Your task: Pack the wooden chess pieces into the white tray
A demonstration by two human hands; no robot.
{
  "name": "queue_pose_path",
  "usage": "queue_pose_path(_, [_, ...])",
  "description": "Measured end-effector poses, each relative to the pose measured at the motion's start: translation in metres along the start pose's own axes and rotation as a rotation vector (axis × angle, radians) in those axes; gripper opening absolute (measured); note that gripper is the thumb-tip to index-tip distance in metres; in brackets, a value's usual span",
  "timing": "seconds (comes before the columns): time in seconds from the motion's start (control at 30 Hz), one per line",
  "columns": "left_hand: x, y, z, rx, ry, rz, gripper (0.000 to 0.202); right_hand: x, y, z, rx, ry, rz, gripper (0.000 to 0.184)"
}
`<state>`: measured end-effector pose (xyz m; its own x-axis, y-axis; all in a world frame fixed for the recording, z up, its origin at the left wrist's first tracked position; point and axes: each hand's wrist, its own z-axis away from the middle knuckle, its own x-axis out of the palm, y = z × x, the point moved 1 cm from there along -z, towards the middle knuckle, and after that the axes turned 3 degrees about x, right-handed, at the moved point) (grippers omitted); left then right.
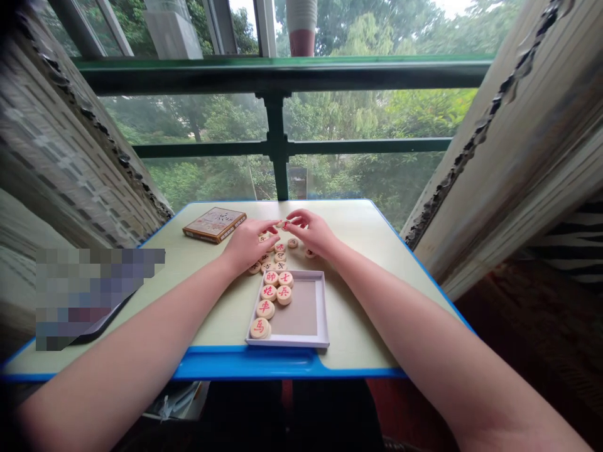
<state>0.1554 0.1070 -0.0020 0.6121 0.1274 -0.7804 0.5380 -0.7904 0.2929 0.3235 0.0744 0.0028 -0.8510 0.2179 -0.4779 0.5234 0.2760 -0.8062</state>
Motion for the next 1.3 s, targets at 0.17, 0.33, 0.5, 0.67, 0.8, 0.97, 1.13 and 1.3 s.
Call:
queue_pose_path(0.17, [0.0, 0.001, 0.001, 0.044, 0.056, 0.009, 0.027, -0.001, -0.01, 0.007, -0.026, -0.052, -0.066, 0.022])
queue_pose_path(0.33, [-0.001, 0.001, 0.0, 0.042, 0.092, 0.003, 0.025, 0.0, -0.013, 0.008, -0.027, -0.057, -0.023, 0.024])
queue_pose_path(0.5, [-0.001, 0.001, 0.0, 0.046, 0.102, 0.004, 0.024, 0.002, -0.011, 0.008, -0.065, -0.02, 0.034, 0.026])
queue_pose_path(0.67, [-0.001, 0.0, 0.0, 0.065, 0.126, 0.0, 0.023, 0.001, -0.01, 0.008, -0.124, -0.002, 0.109, 0.02])
queue_pose_path(0.8, [-0.004, 0.001, 0.001, 0.084, 0.153, 0.012, 0.02, -0.002, -0.012, 0.008, -0.19, 0.016, 0.166, 0.017])
queue_pose_path(0.97, [-0.006, 0.004, 0.001, 0.109, 0.18, 0.024, 0.018, -0.004, -0.014, 0.009, -0.221, 0.034, 0.191, 0.016])
queue_pose_path(1.13, [-0.004, 0.004, 0.002, 0.113, 0.19, 0.021, 0.017, -0.003, -0.014, 0.01, -0.189, 0.019, 0.154, 0.019])
queue_pose_path(1.3, [-0.003, 0.005, 0.001, 0.137, 0.177, 0.028, 0.015, -0.006, -0.014, 0.009, -0.11, -0.028, 0.104, 0.018])
